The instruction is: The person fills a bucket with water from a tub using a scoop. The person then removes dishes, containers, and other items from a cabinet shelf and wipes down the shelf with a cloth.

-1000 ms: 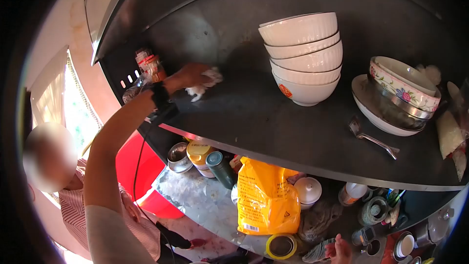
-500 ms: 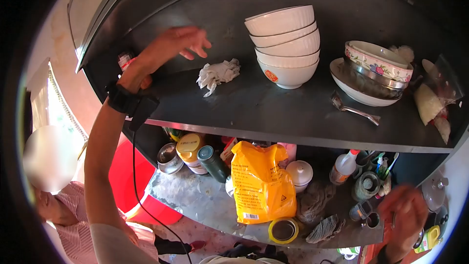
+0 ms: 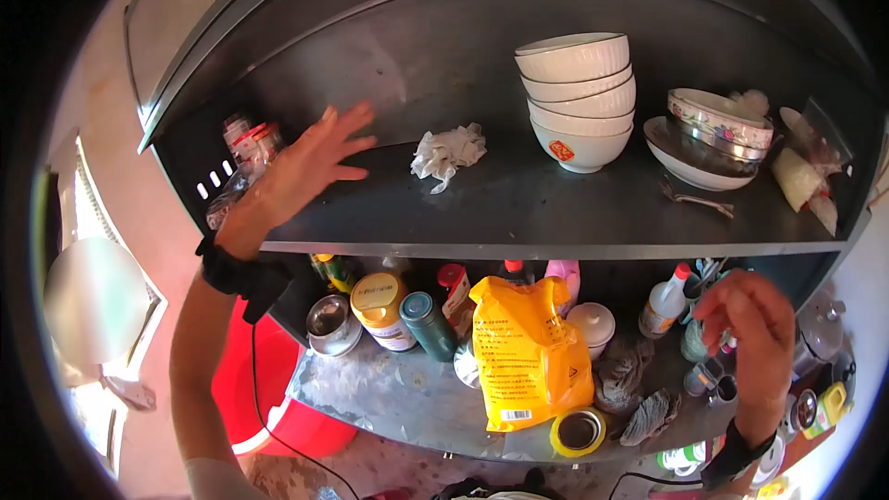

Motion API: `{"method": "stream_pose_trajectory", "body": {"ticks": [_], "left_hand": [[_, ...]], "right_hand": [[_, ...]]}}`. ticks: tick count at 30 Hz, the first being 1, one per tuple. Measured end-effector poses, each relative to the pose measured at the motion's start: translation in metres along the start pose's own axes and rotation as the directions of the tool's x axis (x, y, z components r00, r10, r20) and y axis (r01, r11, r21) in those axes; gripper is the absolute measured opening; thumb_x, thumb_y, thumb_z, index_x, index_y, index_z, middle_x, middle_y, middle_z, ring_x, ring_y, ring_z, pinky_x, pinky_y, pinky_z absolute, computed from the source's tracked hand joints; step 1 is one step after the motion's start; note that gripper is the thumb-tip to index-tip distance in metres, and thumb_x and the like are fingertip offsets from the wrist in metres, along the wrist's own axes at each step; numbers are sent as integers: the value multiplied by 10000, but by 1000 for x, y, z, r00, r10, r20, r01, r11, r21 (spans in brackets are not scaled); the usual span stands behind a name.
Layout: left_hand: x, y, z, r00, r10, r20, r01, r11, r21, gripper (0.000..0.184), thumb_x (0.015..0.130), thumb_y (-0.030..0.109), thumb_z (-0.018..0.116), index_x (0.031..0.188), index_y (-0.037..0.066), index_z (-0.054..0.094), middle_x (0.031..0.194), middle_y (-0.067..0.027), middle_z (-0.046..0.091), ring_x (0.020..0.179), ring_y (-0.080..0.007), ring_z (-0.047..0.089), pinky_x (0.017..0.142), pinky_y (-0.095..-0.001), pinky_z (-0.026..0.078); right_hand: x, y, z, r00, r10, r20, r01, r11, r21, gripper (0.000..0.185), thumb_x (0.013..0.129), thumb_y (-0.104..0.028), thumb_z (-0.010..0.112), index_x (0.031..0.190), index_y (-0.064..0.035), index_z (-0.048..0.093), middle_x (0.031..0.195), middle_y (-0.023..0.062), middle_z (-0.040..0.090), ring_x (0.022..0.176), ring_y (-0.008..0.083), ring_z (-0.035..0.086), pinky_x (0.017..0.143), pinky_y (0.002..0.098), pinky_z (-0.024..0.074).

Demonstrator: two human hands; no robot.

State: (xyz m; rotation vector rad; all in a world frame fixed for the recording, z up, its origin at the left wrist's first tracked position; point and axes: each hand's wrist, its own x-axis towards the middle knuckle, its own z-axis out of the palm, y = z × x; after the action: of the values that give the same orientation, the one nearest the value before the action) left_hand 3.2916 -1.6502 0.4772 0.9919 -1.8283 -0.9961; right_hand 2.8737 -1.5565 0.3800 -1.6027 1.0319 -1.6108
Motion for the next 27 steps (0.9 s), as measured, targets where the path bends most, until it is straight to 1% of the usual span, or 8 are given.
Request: {"method": "stream_pose_trajectory", "body": {"ticks": [4,11,14,16,17,19,23,27], "left_hand": [[14,19,3,999,-38,-14,39,819,573,701,827,565,320,1334,96,198,1383,-83,180,1242,-235,232,928,-381,318],[101,-20,18,972,-217,88,109,752,650,766,764,626,395,1296,85,291,1320,-102,310,1193,-210,315,906,-319,341],[122,-34,36,916,-241,321,-74,684,725,652,753,515,512,1212,65,403,1195,-106,448,1104,-202,416,866,-289,372],[117,-43,46,959,44,279,-256,549,796,509,724,336,571,1138,58,467,1071,-95,528,987,-193,489,828,-285,397],[118,-42,48,961,43,272,-250,550,797,509,724,336,571,1138,58,467,1071,-95,528,987,-193,489,828,-285,397],[116,-36,46,952,48,303,-245,713,657,493,666,216,577,1126,63,483,988,-86,554,892,-183,522,803,-273,411],[65,21,10,975,218,35,-201,811,550,508,674,259,586,1140,81,487,1006,-83,534,919,-168,503,787,-252,394],[6,17,-50,967,124,-224,16,844,536,491,704,241,581,1147,57,477,1026,-95,522,933,-166,495,801,-255,385]], "right_hand": [[-17,-4,29,995,-11,97,6,999,47,166,818,-133,473,813,24,528,730,99,566,547,108,503,456,213,397],[-55,16,24,985,138,104,-151,980,129,153,795,-90,497,882,27,542,755,119,575,576,114,509,506,226,402],[-56,22,20,985,166,49,-171,979,112,151,800,-74,489,893,33,539,758,119,574,583,110,503,513,224,399],[-52,20,24,984,177,0,-177,981,86,149,804,-67,484,901,34,536,751,117,572,582,106,495,518,222,395],[-49,21,26,984,176,7,-176,981,84,149,804,-67,484,901,34,536,751,117,572,582,106,495,518,222,395],[-42,24,33,983,183,9,-183,980,73,152,805,-75,488,899,35,534,741,112,569,577,102,489,523,219,390],[-32,34,40,976,198,92,-205,977,65,150,805,-82,491,893,34,533,741,110,569,571,101,490,517,220,390],[-30,52,34,966,213,143,-221,975,37,157,819,-103,490,888,33,530,730,110,573,551,105,494,489,219,392]]}}
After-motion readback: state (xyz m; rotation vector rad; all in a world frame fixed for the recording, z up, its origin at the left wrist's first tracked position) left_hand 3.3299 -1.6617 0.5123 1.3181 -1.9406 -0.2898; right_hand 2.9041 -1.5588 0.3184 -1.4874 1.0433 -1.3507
